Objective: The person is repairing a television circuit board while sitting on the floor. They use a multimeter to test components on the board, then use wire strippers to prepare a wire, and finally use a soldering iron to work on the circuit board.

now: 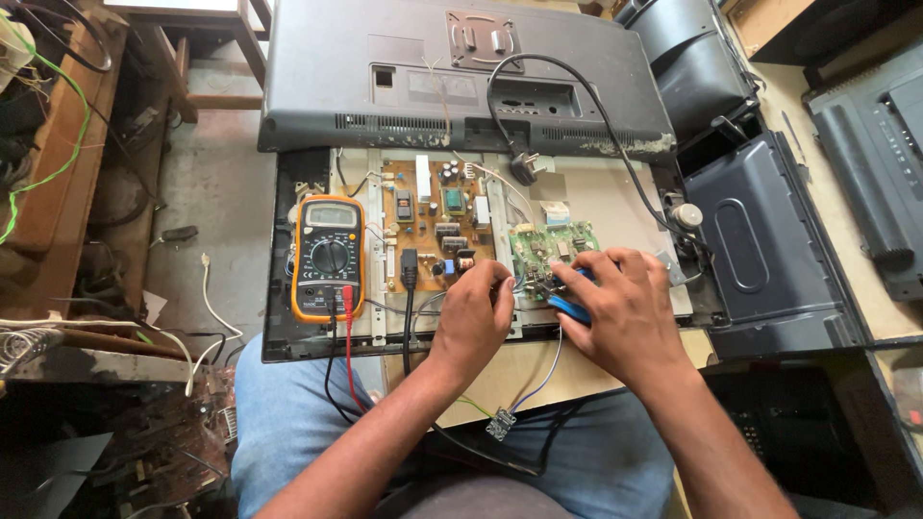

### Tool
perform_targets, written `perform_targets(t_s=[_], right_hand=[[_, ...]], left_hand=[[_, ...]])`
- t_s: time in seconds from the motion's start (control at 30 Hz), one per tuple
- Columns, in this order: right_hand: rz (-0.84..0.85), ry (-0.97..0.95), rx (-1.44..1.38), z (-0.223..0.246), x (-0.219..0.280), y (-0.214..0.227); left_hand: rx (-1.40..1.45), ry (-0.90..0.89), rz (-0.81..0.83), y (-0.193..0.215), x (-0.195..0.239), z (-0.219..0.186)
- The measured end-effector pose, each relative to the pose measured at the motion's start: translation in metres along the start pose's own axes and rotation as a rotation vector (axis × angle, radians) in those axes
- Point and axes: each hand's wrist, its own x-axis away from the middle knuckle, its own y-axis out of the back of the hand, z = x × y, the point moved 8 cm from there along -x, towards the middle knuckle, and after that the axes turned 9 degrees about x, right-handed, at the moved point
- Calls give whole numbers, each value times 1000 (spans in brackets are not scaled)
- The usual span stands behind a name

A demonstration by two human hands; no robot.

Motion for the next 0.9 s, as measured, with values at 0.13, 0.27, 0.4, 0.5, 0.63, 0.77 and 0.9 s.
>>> perform_targets(t_s=[0.13,0.27,0.4,0.5,0.63,0.77,0.9], right_hand=[[3,48,-1,5,-3,0],[-21,48,1,7,-4,1],[-19,67,-1,7,-3,-1],[-12,72,7,8,-4,-3],[-12,84,19,10,-4,-6],[15,64,15,10,-5,-10],[77,9,21,4,-4,-17]], left_hand=[[21,-4,-12,1,1,0],[17,3,-9,2,0,1],[22,10,-14,2,-1,1],[26,20,-10,2,-2,1],[27,17,-4,3,-1,0],[25,35,2,3,-1,0],[29,24,3,2,-2,-2]])
